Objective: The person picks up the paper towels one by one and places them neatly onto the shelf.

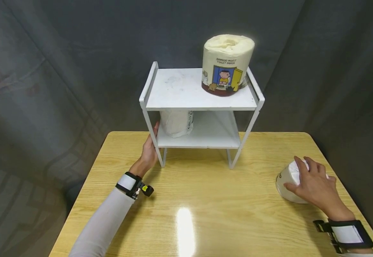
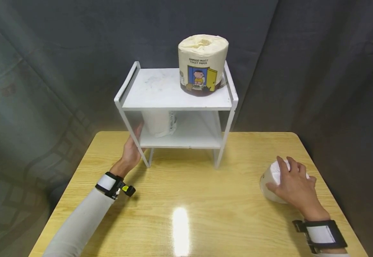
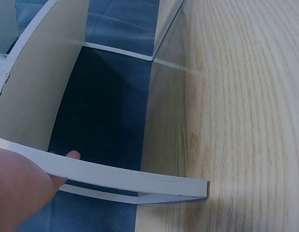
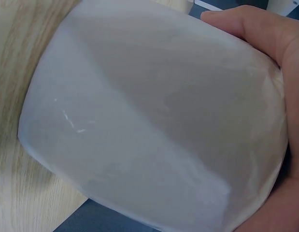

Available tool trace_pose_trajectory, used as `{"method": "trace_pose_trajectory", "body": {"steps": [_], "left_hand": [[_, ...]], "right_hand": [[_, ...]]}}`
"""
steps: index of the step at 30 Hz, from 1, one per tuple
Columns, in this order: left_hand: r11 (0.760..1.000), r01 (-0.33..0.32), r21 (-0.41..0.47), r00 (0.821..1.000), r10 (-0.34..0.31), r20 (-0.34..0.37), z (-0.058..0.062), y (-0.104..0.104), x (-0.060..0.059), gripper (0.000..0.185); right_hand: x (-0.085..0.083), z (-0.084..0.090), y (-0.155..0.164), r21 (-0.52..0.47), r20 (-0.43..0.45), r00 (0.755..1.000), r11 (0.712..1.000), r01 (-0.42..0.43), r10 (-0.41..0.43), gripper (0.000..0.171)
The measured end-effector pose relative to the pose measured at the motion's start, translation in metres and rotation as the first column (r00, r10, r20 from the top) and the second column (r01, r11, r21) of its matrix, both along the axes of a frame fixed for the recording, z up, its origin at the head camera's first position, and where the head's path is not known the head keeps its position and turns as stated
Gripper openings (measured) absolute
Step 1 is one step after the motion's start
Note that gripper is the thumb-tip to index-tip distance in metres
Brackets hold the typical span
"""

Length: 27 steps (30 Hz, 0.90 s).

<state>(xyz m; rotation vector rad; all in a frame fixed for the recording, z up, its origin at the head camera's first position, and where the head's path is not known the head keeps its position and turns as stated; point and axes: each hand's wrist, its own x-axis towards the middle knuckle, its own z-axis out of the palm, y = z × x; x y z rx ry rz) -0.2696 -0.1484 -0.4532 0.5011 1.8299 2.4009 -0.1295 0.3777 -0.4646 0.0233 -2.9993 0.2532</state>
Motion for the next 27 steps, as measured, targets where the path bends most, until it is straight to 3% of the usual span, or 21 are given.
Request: {"method": "trace_pose_trajectory", "body": {"steps": [27], "left_hand": [[1.0,0.006,0.028,1.0,-0.007,0.029,0.0028,0.0004,0.0006,0.071]], "right_hand": [[0.0001,0.0065,-0.0022,-0.005,-0.08,0.996,0.999,-0.041,0.04,0.103]]}}
